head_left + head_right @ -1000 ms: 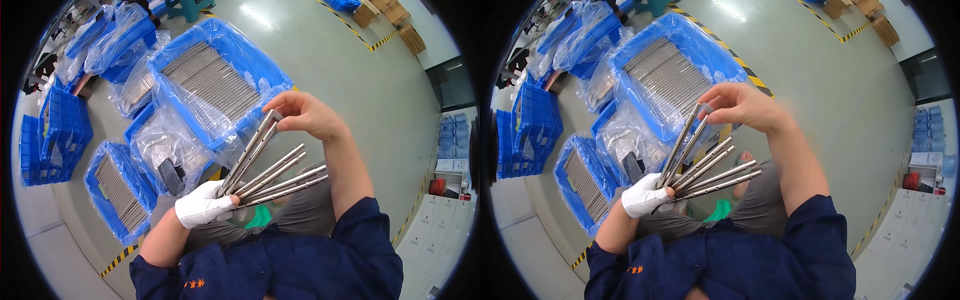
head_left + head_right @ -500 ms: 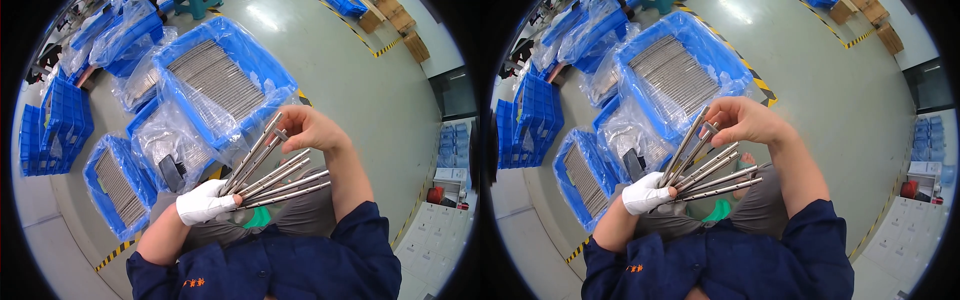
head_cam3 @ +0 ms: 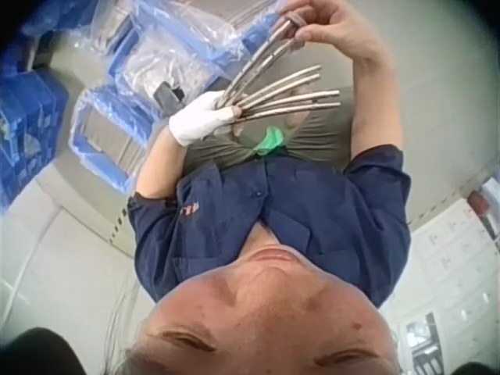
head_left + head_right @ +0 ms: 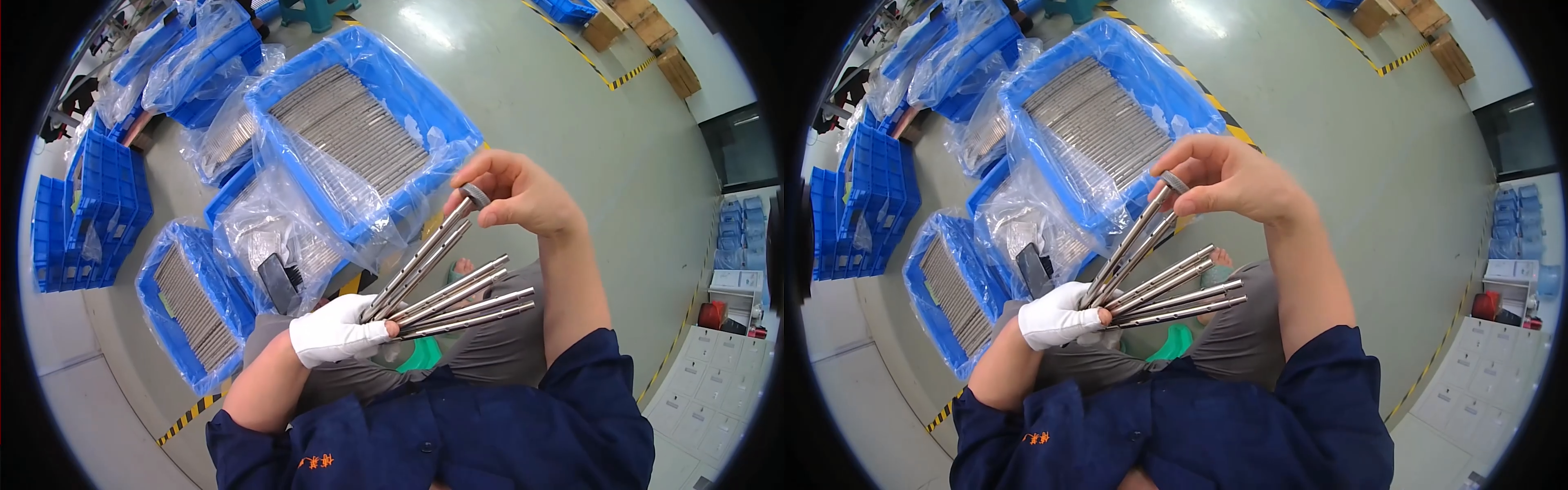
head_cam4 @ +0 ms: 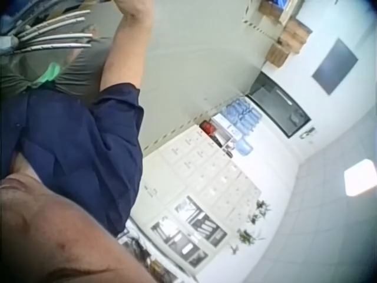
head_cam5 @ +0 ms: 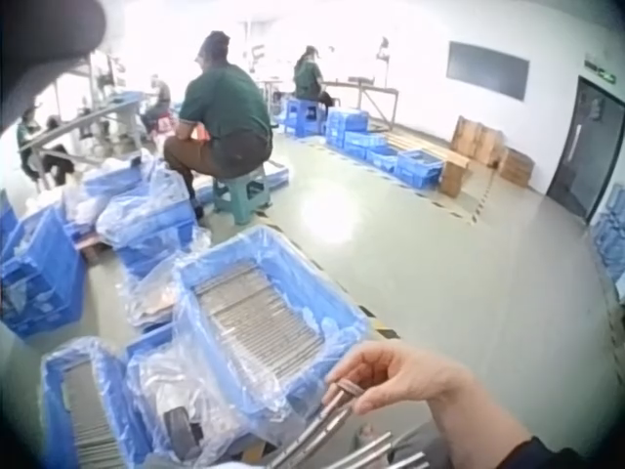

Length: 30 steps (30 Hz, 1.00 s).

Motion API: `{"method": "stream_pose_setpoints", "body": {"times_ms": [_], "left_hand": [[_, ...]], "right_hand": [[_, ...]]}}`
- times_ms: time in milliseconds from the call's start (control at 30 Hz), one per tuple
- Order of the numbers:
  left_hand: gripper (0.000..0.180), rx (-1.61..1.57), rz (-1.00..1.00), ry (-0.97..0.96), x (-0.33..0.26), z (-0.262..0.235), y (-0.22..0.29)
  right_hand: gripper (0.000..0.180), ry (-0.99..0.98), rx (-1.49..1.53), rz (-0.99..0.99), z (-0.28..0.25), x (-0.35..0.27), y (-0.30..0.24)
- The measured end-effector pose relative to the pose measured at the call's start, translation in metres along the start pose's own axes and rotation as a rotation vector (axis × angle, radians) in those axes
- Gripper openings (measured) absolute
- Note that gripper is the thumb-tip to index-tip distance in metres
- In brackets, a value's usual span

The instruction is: Inspecting and capping long metal rods in a hardware manufacturing facility.

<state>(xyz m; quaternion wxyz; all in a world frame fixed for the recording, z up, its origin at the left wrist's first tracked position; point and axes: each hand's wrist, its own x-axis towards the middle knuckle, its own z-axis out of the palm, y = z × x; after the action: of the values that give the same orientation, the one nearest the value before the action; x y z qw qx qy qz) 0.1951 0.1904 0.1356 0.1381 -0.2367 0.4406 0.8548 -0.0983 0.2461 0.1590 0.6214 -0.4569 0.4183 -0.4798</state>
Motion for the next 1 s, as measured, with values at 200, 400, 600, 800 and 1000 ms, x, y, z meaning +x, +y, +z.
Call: {"method": "stream_pose_setpoints", "body": {"times_ms": [200,400,600,800,1000], "left_hand": [[0.031,0.027,-0.006,-0.015,0.000,-0.001,-0.001],[0.031,0.068,-0.035,-0.043,0.003,-0.003,-0.005],[0.033,0.053,-0.026,-0.017,0.001,-0.002,-0.003],[0.034,0.076,-0.028,-0.045,0.000,-0.002,-0.002],[0.033,0.066,-0.030,-0.044,0.000,-0.003,-0.003]], "right_hand": [[0.040,0.017,-0.065,-0.003,0.006,-0.002,-0.009],[0.039,-0.096,-0.137,0.001,0.008,0.001,-0.006],[0.040,-0.068,-0.069,0.042,0.011,0.000,-0.003],[0.041,-0.071,-0.071,0.029,0.013,0.000,-0.002],[0.035,-0.024,-0.104,-0.012,0.003,-0.001,-0.001]]}}
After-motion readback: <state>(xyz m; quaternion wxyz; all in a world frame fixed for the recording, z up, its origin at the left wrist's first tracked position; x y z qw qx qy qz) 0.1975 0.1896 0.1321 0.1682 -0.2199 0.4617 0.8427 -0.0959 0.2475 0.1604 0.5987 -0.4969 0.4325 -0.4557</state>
